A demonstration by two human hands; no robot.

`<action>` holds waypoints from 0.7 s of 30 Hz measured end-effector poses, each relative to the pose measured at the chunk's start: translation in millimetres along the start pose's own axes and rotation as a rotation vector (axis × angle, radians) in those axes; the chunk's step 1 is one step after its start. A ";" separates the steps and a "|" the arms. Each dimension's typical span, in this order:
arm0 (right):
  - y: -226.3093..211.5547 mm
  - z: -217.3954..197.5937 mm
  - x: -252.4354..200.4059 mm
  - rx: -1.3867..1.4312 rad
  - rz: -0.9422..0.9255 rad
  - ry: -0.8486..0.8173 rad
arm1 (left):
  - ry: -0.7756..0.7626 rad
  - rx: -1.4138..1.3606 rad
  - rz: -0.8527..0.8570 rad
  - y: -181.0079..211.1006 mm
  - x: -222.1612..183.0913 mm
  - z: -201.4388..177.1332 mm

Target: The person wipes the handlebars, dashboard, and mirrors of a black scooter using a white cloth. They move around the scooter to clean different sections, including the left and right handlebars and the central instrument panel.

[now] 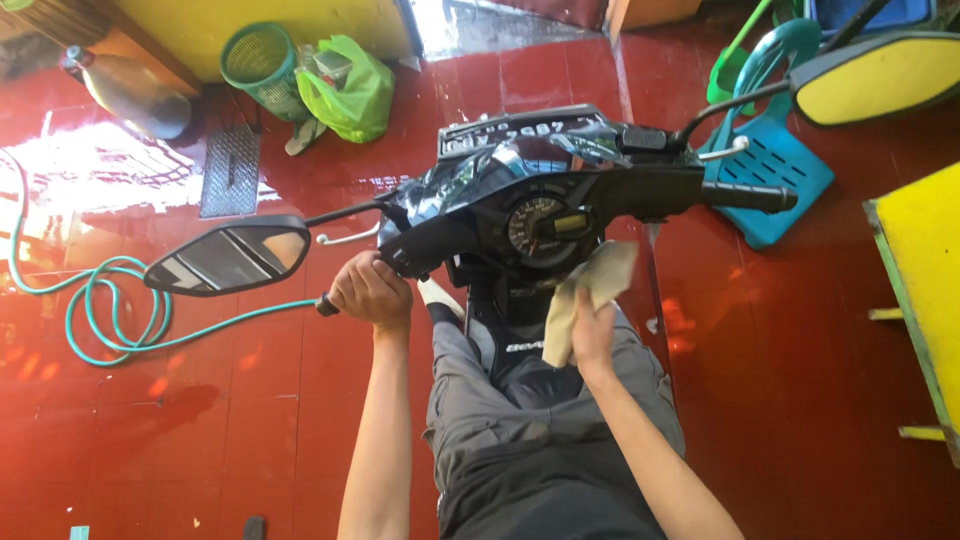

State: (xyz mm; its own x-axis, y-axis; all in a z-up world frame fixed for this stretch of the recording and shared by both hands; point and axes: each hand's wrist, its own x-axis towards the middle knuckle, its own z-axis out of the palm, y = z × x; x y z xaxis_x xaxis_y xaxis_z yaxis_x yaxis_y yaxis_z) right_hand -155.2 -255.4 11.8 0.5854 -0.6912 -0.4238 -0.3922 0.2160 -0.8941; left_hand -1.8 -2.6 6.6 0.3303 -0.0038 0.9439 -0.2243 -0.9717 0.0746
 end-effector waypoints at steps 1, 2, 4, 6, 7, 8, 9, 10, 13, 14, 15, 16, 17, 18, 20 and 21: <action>7.6 3.7 10.4 0.005 -0.007 -0.004 | 0.009 0.002 0.001 -2.4 -1.9 3.4; 15.0 7.2 20.8 0.046 -0.139 -0.083 | 0.014 -0.004 0.000 -4.7 -3.7 6.6; 28.8 5.9 21.6 0.081 -0.256 -0.155 | -0.001 -0.014 0.001 -7.4 -10.7 5.0; 30.4 3.8 13.5 0.071 -0.243 -0.208 | 0.014 -0.003 0.005 -7.3 -11.3 7.1; 32.8 -0.1 7.6 0.070 -0.249 -0.211 | 0.019 0.000 0.001 -4.4 -8.0 6.2; 35.3 -4.0 1.4 0.024 -0.119 -0.265 | 0.006 0.007 0.000 -1.7 -4.8 5.0; 40.2 -8.4 -8.4 -0.024 0.017 -0.321 | -0.011 0.021 0.000 -1.5 -3.0 -1.0; 57.1 -12.3 -5.5 -0.027 0.018 -0.329 | -0.012 0.029 -0.002 -1.6 -3.9 -0.1; 90.0 -18.9 -3.2 -0.017 0.167 -0.435 | -0.020 -0.003 -0.016 -4.1 -3.5 2.4; 86.3 -19.9 -5.3 -0.030 0.169 -0.472 | -0.035 -0.005 -0.016 -4.6 -1.5 2.0; 84.0 -26.2 -9.1 -0.048 0.175 -0.502 | -0.056 -0.013 -0.020 -1.7 -2.7 -0.6; 79.7 -27.4 -9.5 -0.049 0.176 -0.503 | -0.058 -0.011 -0.021 -1.4 -3.2 -6.2; 72.3 -26.0 -4.7 -0.037 0.124 -0.531 | -0.078 -0.027 -0.030 0.0 -0.7 -6.6; 64.6 -24.7 0.0 -0.025 0.072 -0.560 | -0.098 -0.042 -0.040 1.6 2.2 -7.1; 29.7 -31.8 -16.5 0.029 0.045 -0.556 | -0.133 -0.116 -0.089 -0.3 -4.5 -9.6; 14.3 -35.3 -26.6 0.082 0.034 -0.550 | -0.184 -0.189 -0.134 -2.4 -9.2 -11.7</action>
State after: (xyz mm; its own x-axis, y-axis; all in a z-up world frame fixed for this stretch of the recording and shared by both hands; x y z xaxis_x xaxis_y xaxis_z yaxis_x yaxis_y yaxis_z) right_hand -201.4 -258.2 15.4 0.8661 -0.2255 -0.4462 -0.3739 0.3003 -0.8775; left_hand -15.0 2.5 1.5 0.5253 0.0617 0.8487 -0.3288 -0.9052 0.2693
